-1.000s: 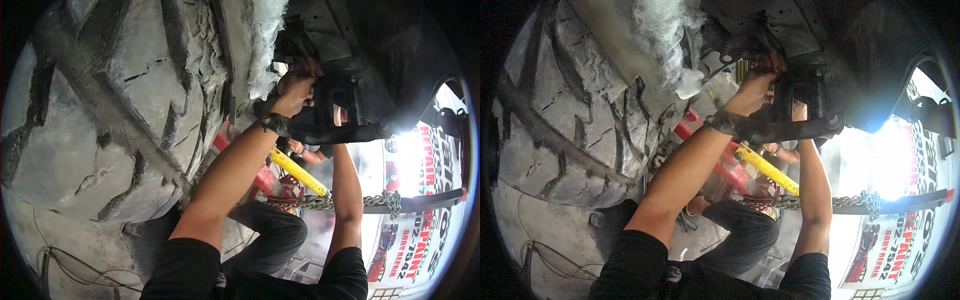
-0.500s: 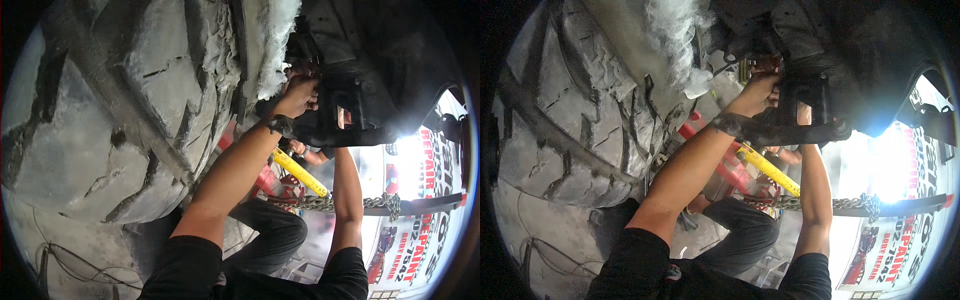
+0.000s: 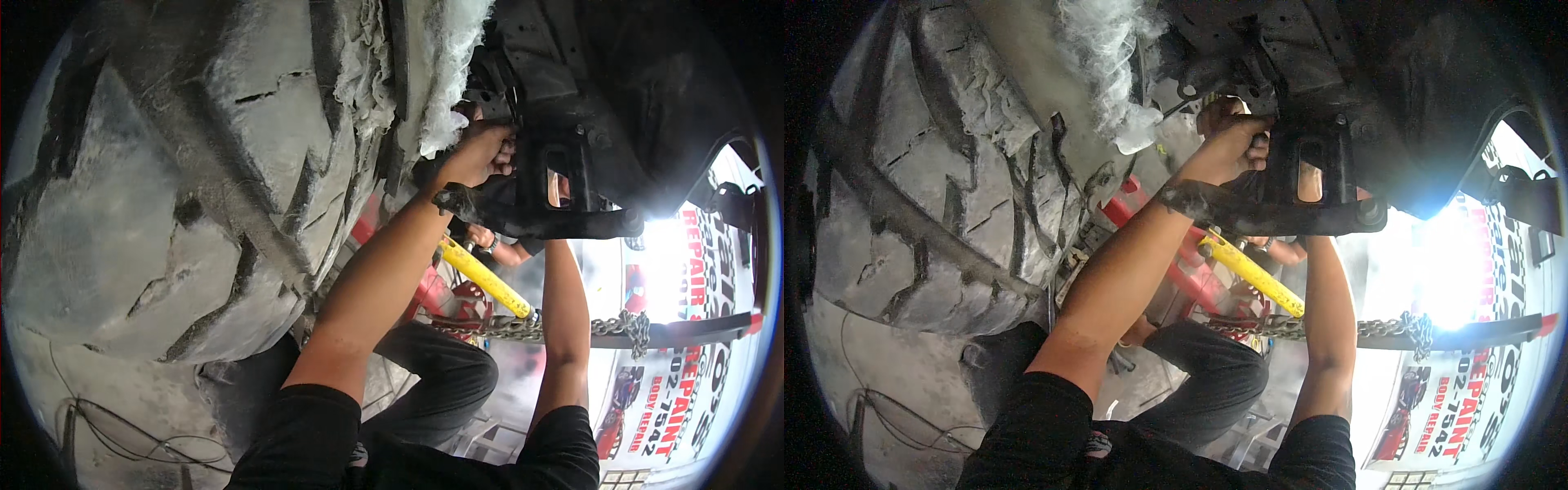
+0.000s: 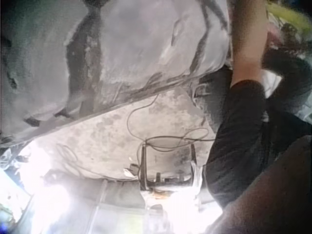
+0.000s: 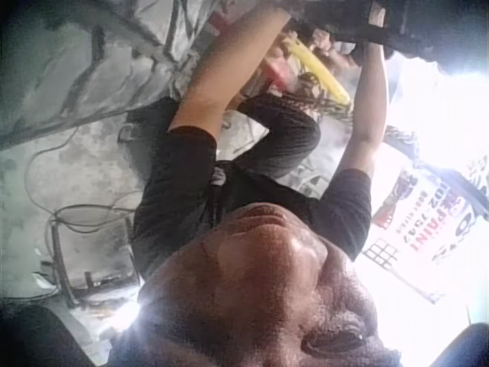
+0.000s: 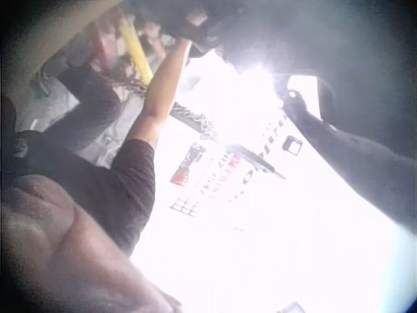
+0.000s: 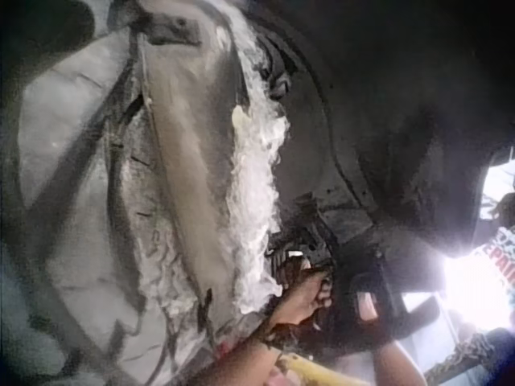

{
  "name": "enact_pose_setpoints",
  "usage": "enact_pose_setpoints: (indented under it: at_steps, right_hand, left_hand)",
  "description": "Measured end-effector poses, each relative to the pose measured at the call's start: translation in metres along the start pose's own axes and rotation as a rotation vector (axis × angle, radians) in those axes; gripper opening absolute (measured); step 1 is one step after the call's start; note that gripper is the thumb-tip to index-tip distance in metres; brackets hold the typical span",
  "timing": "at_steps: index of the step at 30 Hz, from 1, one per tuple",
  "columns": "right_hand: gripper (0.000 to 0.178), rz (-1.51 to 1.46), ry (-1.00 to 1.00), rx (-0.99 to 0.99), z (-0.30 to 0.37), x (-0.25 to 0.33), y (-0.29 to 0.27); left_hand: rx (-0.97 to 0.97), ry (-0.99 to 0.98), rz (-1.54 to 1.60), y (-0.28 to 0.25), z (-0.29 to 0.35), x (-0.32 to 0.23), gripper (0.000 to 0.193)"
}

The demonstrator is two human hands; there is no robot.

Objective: The person works on a vehicle chassis with a tool, removes a metal component by hand, and unscrews a fastener from the frame.

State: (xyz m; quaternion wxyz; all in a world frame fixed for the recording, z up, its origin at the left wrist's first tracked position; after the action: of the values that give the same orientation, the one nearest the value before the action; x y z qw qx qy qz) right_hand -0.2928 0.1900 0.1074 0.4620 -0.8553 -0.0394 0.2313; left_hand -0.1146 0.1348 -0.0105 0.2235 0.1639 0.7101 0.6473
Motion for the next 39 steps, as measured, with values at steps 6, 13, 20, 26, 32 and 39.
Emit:
enact_pose_setpoints:
  at_steps: [6, 13, 20, 26, 32, 39]
  right_hand:
    - [0.036, 0.000, -0.002, 0.000, 0.002, 0.002, 0.000]
    - [0.037, -0.003, 0.004, -0.008, 0.009, 0.004, 0.003]
    - [0.037, -0.026, 0.002, -0.026, 0.011, 0.007, 0.008]
    - [0.038, -0.025, 0.008, -0.023, 0.014, 0.010, 0.008]
    - [0.038, -0.020, 0.003, -0.022, 0.012, 0.012, 0.008]
    - [0.038, -0.013, 0.000, -0.017, 0.011, 0.011, 0.008]
  left_hand:
    - [0.013, 0.043, -0.058, 0.002, 0.003, -0.003, 0.010]
    - [-0.017, 0.082, -0.115, 0.006, -0.002, -0.002, 0.010]
    - [0.079, -0.030, -0.006, -0.002, -0.009, -0.001, 0.011]
    - [0.098, -0.028, 0.043, -0.001, -0.005, -0.003, 0.009]
    - [-0.022, 0.064, -0.013, 0.006, 0.003, -0.007, 0.013]
    - [-0.003, 0.065, -0.001, 0.007, 0.006, -0.005, 0.016]
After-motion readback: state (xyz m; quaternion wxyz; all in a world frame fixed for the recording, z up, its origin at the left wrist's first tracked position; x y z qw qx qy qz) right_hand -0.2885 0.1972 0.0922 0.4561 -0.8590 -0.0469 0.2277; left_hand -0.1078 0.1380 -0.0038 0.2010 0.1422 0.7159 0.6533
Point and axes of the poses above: each hand's wrist, its own z-axis away from the middle knuckle, its own y-axis out of the palm, x = y × z, the point moved 2 cm from there along -z, towards the middle knuckle, and after that the axes turned 9 degrees about -x, right-handed, at the moved point
